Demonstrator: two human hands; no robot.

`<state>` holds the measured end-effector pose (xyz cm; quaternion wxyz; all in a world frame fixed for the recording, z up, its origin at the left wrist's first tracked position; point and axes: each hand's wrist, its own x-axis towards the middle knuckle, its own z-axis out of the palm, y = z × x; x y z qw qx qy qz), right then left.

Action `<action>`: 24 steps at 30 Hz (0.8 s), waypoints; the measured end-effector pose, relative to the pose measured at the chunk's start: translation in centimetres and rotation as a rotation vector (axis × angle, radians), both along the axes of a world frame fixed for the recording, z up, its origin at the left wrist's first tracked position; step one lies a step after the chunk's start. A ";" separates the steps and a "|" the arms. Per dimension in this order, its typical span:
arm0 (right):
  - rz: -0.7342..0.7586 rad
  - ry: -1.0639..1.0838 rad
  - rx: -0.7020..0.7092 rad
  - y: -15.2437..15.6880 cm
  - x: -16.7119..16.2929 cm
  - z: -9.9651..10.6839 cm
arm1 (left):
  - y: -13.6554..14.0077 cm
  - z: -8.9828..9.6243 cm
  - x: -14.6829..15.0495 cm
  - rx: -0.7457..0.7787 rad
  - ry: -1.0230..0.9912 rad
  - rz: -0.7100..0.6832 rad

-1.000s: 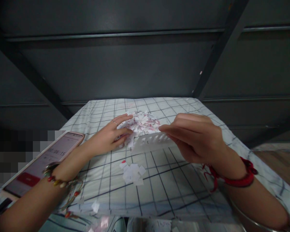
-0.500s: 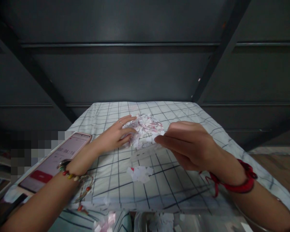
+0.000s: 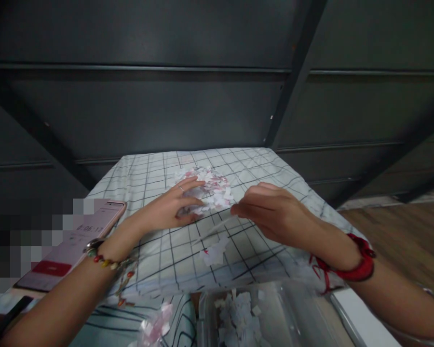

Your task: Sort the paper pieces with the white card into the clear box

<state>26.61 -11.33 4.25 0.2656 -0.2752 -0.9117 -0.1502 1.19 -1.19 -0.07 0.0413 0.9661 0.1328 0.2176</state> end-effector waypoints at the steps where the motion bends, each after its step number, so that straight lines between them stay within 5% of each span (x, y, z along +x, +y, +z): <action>1: -0.011 -0.001 0.010 -0.2 0.1 0.0 | -0.1 0.0 0.1 -0.004 0.003 -0.013; 24: -0.068 -0.013 -0.083 -2.1 2.6 0.8 | 0.1 -0.3 0.3 0.001 0.049 -0.024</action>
